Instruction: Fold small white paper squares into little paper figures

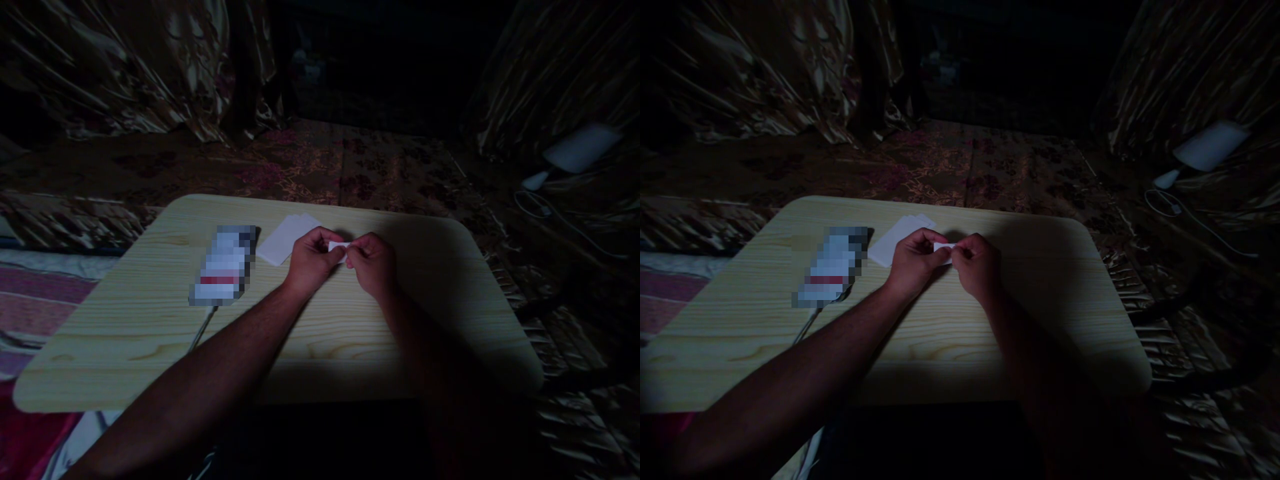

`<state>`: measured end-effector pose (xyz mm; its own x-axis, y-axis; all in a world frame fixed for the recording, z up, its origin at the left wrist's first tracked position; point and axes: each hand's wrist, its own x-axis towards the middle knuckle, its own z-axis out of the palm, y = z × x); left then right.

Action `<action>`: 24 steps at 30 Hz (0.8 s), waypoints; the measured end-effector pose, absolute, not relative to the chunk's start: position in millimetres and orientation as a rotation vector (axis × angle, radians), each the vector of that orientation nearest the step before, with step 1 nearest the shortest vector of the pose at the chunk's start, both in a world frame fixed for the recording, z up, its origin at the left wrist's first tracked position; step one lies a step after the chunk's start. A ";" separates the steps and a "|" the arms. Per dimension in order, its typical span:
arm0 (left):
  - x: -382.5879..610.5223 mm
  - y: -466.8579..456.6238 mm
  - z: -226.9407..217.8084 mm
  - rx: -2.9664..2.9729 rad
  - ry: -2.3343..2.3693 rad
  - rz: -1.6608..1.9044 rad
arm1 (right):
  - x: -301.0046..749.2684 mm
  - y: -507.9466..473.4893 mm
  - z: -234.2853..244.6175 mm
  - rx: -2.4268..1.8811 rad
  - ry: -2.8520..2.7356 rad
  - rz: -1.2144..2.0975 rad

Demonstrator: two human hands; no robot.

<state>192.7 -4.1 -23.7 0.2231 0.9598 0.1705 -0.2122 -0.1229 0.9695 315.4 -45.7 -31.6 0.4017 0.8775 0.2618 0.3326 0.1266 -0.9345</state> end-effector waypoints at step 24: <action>193.4 1.3 -33.5 1.350 0.661 1.231 | 320.8 -44.6 -24.2 -1.306 -0.938 0.863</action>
